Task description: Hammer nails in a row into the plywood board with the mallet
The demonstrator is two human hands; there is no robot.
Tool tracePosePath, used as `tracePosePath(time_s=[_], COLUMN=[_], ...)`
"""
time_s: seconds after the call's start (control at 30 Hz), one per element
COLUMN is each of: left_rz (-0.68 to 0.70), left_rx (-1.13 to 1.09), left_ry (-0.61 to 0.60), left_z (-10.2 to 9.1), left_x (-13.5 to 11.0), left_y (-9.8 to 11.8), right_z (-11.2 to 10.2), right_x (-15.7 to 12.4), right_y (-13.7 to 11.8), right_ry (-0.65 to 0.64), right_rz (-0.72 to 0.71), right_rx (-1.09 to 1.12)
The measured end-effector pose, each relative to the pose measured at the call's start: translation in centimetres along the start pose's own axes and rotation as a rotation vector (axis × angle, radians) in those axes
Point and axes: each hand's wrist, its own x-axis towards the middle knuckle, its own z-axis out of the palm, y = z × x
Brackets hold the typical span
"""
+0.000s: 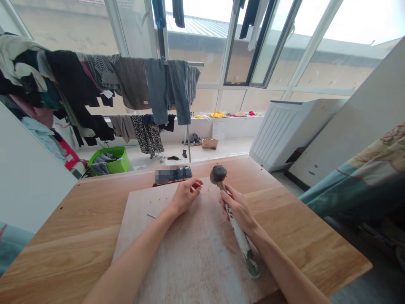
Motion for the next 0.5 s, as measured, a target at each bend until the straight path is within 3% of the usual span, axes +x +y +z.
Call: tracePosePath(time_s=[0.5], left_rz=[0.021], left_rx=[-0.007], left_ry=[0.023], left_z=[0.39], left_x=[0.12], left_y=[-0.36], right_z=[0.56], right_x=[-0.09], right_y=[0.14], right_ry=[-0.103], right_rz=[-0.011], right_rx=[0.194])
